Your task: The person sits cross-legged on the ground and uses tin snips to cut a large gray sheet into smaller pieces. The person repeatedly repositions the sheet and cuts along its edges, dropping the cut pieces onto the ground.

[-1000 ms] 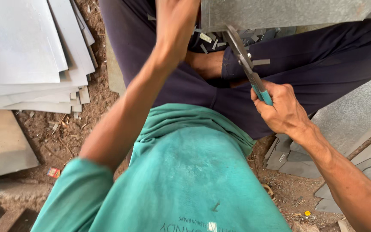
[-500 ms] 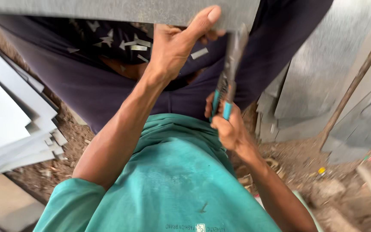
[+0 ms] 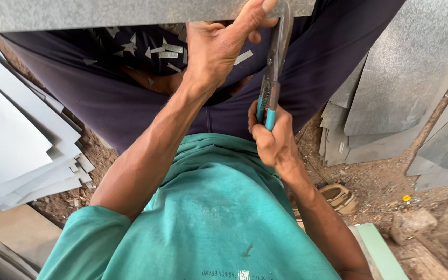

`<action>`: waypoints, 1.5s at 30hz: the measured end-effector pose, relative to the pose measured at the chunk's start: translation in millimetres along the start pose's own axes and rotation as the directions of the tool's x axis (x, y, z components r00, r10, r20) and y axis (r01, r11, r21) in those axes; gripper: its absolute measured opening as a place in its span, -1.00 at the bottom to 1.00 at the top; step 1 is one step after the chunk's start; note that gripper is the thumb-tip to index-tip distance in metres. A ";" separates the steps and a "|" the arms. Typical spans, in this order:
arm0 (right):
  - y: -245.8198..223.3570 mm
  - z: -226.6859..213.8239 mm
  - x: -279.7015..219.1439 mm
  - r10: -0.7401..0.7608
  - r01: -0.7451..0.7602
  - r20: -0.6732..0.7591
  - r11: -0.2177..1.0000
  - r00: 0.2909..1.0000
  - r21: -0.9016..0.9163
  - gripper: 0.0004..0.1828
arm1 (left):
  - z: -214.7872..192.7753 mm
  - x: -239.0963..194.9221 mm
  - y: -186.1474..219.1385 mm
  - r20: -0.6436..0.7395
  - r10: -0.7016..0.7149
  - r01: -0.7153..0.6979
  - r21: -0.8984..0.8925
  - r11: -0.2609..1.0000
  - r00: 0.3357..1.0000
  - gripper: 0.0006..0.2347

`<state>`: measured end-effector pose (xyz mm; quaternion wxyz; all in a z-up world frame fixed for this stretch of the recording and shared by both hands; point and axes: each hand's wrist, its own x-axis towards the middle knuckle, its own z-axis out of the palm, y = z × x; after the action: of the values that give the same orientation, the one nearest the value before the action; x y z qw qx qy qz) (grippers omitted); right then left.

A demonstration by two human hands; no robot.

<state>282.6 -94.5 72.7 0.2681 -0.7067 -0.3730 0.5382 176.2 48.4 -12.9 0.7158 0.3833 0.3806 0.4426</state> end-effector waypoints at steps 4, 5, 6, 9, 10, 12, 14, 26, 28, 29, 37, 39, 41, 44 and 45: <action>10.1 3.1 3.8 0.036 -0.034 -0.009 0.991 0.999 0.133 -0.77 | 3.3 3.5 8.0 -0.018 0.006 -0.004 0.074 0.997 1.000 -0.78; 12.3 3.7 1.8 0.037 -0.038 0.010 0.990 0.999 0.135 -0.75 | 5.1 3.2 10.5 -0.042 -0.018 0.022 0.098 0.995 0.999 -0.78; 13.1 5.6 -1.7 0.039 -0.043 0.028 0.990 0.999 0.137 -0.74 | 4.9 2.0 14.1 -0.067 -0.041 0.049 0.122 0.991 0.997 -0.78; 3.5 6.8 -5.4 0.034 -0.062 0.226 0.991 0.974 0.118 -0.65 | -16.0 1.1 34.5 -0.103 -0.275 0.287 0.139 0.948 0.956 -0.72; -2.7 7.3 -5.9 0.033 -0.071 0.313 0.991 0.949 0.110 -0.60 | -30.9 -0.5 43.7 -0.108 -0.204 0.214 0.090 0.973 0.973 -0.74; -16.3 -0.6 -16.8 0.133 -0.094 0.334 0.987 0.933 -0.130 -0.53 | -68.3 -13.9 61.2 -0.114 -0.079 0.079 -0.006 0.997 0.990 -0.76; -27.4 -7.5 -17.1 0.187 -0.066 0.375 0.947 0.908 -0.313 -0.46 | -109.4 -33.9 78.5 -0.198 0.066 -0.051 0.081 0.995 0.978 -0.81; -77.1 8.1 46.2 0.209 0.153 0.530 0.815 0.822 -0.558 -0.26 | -118.3 -95.6 25.7 -0.197 0.272 -0.303 -0.148 0.941 0.942 -0.41; -85.8 2.8 46.0 0.278 0.133 0.484 0.743 0.830 -0.656 -0.25 | -116.3 -95.0 21.6 -0.188 0.307 -0.337 -0.159 0.928 0.933 -0.40; -88.3 2.1 47.8 0.278 0.141 0.509 0.756 0.815 -0.639 -0.24 | -117.5 -94.2 20.6 -0.181 0.328 -0.355 -0.139 0.925 0.927 -0.41; -92.4 7.4 55.5 0.251 0.170 0.634 0.834 0.731 -0.526 -0.23 | -118.8 -97.1 19.2 -0.198 0.280 -0.309 -0.132 0.942 0.939 -0.41; -91.2 5.0 55.7 0.317 0.124 0.545 0.771 0.776 -0.624 -0.42 | -114.9 -95.6 20.3 -0.208 0.291 -0.323 -0.140 0.936 0.934 -0.40; -86.7 3.6 55.0 0.311 0.126 0.478 0.717 0.822 -0.685 -0.64 | -115.0 -93.8 22.8 -0.224 0.262 -0.294 -0.124 0.948 0.939 -0.40; -80.0 2.0 56.4 0.216 0.195 0.453 0.687 0.865 -0.700 -0.85 | -125.5 -93.4 27.1 -0.164 0.205 -0.237 -0.208 0.949 0.965 -0.43; -77.8 0.9 56.8 0.192 0.211 0.463 0.699 0.865 -0.683 -0.86 | -130.9 -94.5 28.4 -0.128 0.184 -0.212 -0.251 0.945 0.974 -0.44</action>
<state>271.2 -3.2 101.4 -0.1308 -0.5873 -0.6120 0.5133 20.7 -2.3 -22.8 0.6916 0.2980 0.3144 0.5780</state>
